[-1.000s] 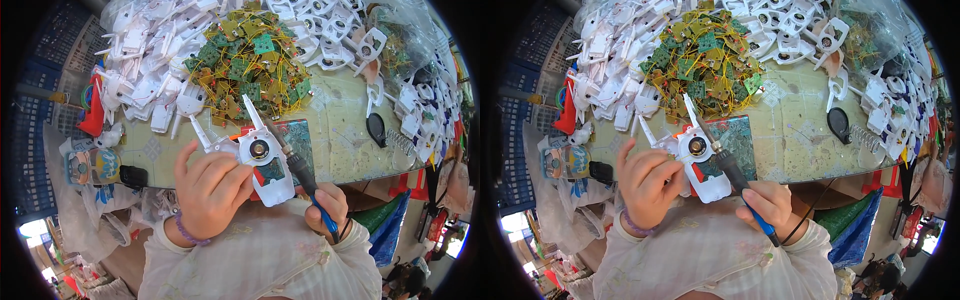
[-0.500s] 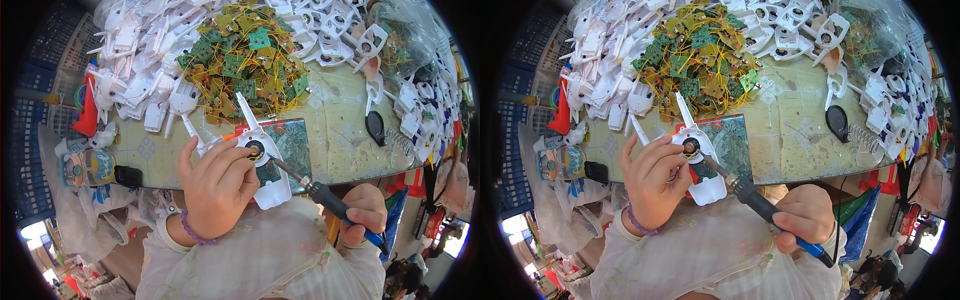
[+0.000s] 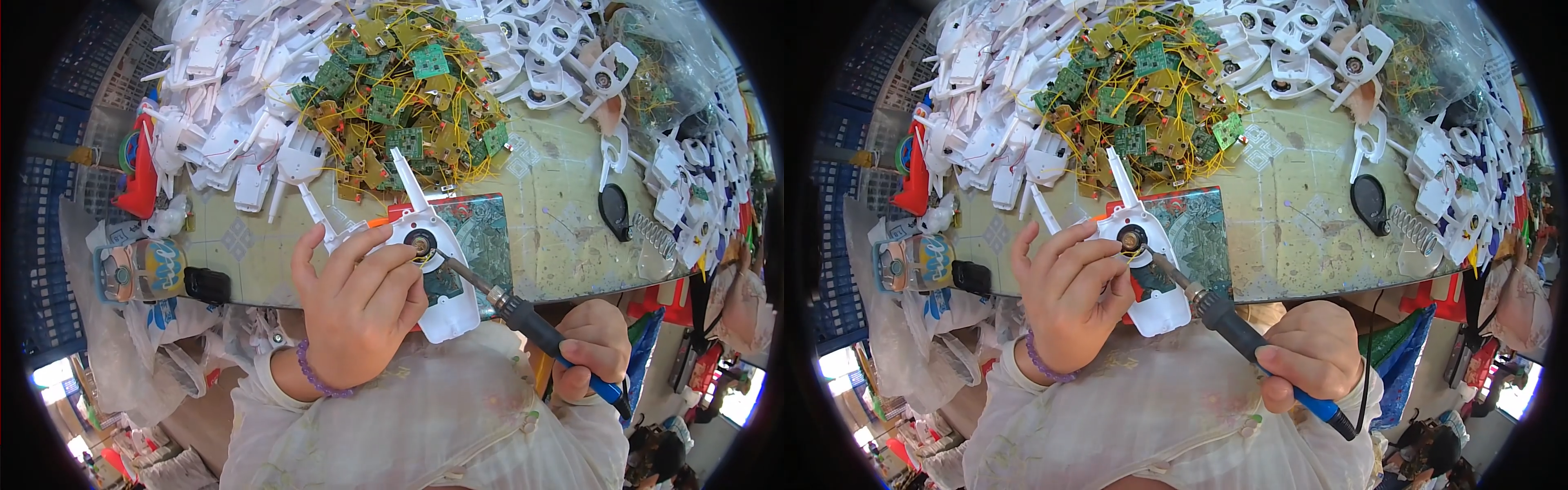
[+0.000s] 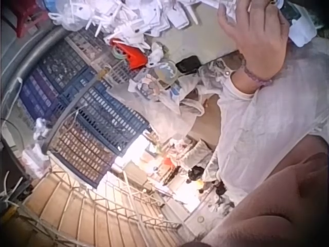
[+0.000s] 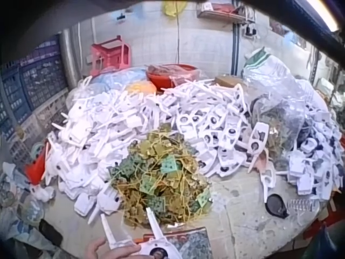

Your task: Soldering wires and components onto small circuit boards for electronic toys.

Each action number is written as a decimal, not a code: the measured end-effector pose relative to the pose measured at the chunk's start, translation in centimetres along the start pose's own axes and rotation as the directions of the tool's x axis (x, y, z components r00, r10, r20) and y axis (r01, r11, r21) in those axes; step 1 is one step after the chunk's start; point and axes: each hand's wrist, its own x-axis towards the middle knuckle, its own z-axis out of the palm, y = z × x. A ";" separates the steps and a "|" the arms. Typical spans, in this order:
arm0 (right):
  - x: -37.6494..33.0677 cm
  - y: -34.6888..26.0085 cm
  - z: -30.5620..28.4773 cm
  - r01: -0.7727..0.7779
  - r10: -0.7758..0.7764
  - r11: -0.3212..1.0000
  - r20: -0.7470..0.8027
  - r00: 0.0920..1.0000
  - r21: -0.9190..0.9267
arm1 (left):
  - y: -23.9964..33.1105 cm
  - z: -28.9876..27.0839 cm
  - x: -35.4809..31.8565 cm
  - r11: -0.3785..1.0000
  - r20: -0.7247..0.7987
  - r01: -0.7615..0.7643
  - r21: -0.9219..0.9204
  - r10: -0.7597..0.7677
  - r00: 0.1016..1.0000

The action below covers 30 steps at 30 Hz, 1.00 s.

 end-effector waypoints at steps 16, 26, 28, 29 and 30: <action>0.7 0.0 -1.0 0.017 -0.025 0.998 0.156 0.988 0.054 | 0.0 -0.2 -0.1 1.000 0.030 0.015 -0.024 -0.014 0.999; 3.7 -0.4 -0.8 0.201 -0.198 0.979 0.317 0.927 0.026 | -0.5 0.0 0.2 0.994 0.076 0.040 -0.097 -0.033 0.997; 4.1 -0.5 -0.8 0.197 -0.192 0.980 0.338 0.921 0.020 | -0.6 -0.1 0.3 0.995 0.092 0.024 -0.097 -0.015 0.996; 4.2 -0.4 -0.9 0.197 -0.190 0.980 0.339 0.922 0.013 | -0.6 -0.1 0.5 0.995 0.108 0.006 -0.100 0.005 0.994; 4.3 -0.3 -1.0 0.161 -0.160 0.987 0.300 0.940 0.020 | -0.5 -0.1 0.6 0.994 0.107 0.001 -0.105 0.010 0.994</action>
